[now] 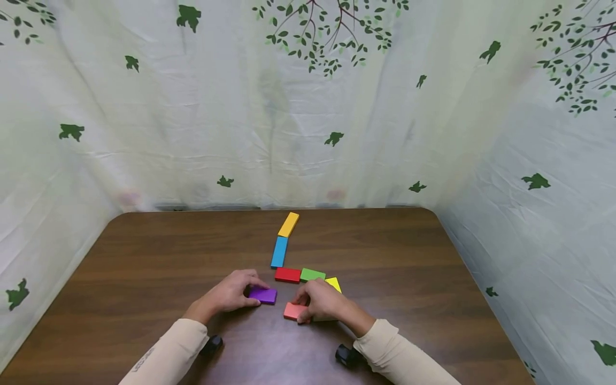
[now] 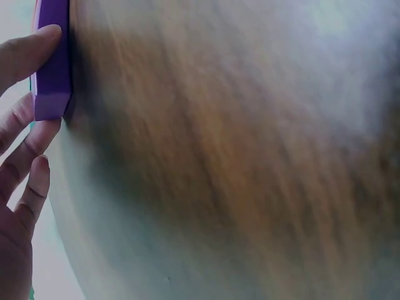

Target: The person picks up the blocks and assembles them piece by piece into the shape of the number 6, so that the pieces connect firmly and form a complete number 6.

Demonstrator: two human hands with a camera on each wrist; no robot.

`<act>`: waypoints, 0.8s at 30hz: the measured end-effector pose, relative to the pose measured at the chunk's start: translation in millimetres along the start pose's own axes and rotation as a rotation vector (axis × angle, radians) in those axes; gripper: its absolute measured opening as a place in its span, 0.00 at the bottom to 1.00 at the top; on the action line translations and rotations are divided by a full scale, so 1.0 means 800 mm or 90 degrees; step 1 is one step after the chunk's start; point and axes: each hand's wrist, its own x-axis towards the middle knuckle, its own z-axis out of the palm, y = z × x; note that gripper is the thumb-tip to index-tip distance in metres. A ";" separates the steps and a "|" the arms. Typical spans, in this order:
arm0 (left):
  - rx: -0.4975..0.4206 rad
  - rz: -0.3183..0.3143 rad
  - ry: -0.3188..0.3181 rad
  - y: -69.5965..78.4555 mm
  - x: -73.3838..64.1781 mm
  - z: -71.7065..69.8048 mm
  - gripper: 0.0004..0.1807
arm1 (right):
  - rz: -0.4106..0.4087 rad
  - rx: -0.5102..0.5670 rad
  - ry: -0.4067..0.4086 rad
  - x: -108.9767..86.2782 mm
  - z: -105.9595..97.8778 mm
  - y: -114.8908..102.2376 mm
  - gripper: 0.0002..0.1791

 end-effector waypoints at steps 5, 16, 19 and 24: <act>-0.007 -0.015 0.011 -0.002 -0.003 0.000 0.17 | 0.002 0.011 -0.002 -0.001 -0.001 -0.001 0.18; 0.025 -0.050 0.072 -0.003 -0.001 0.003 0.17 | 0.013 0.025 -0.004 0.000 0.000 0.001 0.17; 0.032 -0.087 0.073 0.000 0.000 0.004 0.18 | 0.011 0.024 -0.003 0.000 0.000 0.002 0.17; 0.040 -0.134 0.078 0.006 0.003 0.006 0.20 | 0.006 0.021 -0.001 0.000 0.000 0.002 0.17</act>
